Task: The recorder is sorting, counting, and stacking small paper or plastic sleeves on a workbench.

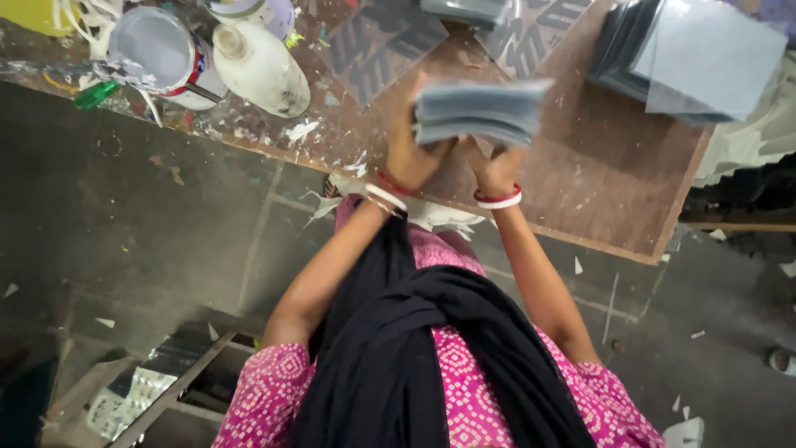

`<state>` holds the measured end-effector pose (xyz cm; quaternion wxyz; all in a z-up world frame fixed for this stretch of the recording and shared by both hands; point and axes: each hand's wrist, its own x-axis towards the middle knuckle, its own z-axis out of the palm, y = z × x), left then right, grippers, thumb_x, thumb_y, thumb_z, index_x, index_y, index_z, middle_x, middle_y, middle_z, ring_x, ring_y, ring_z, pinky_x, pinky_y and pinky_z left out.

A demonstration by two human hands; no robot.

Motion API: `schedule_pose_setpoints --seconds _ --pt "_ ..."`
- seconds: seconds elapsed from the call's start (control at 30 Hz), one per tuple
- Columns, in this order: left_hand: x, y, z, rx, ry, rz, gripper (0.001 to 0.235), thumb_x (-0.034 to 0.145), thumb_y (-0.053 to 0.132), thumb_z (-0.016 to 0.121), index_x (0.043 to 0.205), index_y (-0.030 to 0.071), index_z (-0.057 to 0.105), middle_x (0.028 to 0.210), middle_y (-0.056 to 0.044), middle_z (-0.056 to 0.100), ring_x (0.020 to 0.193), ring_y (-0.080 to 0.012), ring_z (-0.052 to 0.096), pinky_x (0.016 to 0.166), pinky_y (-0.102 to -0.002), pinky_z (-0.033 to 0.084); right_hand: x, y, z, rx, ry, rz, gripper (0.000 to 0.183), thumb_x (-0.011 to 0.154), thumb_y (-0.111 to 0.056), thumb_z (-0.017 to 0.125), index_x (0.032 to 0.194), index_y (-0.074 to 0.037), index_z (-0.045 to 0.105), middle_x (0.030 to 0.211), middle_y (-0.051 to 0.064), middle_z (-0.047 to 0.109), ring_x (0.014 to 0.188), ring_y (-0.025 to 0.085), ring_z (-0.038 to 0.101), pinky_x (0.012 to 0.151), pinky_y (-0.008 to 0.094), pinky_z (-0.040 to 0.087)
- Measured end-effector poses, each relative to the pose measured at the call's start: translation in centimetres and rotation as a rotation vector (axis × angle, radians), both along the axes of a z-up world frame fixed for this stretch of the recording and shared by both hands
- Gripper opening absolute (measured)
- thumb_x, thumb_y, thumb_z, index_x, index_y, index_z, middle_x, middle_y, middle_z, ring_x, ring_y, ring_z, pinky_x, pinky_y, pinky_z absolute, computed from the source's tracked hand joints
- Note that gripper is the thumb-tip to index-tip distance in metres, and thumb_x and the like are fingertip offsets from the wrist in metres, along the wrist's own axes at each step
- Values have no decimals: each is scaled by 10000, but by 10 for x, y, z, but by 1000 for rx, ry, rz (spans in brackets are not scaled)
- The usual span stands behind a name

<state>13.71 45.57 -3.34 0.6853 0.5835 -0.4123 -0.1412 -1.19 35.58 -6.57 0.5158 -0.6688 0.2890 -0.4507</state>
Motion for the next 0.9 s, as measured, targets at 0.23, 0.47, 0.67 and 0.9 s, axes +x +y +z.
schedule_pose_setpoints --seconds 0.23,0.47,0.67,0.9 --pt "36 -3 18 68 -243 -38 1150 666 234 1023 1542 35 304 1529 -206 449 1433 -365 468 1225 -437 387 5 8 21 79 -38 76 947 861 -268 946 1546 -62 325 1432 94 515 1310 211 538 1153 352 451" --pt "43 -7 -18 109 -80 -156 1117 735 224 990 1576 49 275 1522 -174 476 1410 -351 524 1183 -414 447 17 13 35 25 -84 21 1023 858 -384 928 1600 -77 295 1552 87 428 1415 212 491 1218 357 420" --pt "68 -6 -23 134 -221 -233 769 764 180 961 1394 88 529 1324 -132 664 1253 -296 655 1059 -400 534 -5 -18 -47 94 75 111 1087 832 -367 920 1594 -75 203 1381 105 563 1260 221 565 1096 382 470" --pt "37 -5 -3 200 52 -147 579 855 309 869 1280 22 599 1138 -144 729 1026 -254 722 897 -357 567 4 -37 29 75 480 277 359 1003 -187 794 1315 -42 691 1131 102 744 1005 161 713 886 303 573"
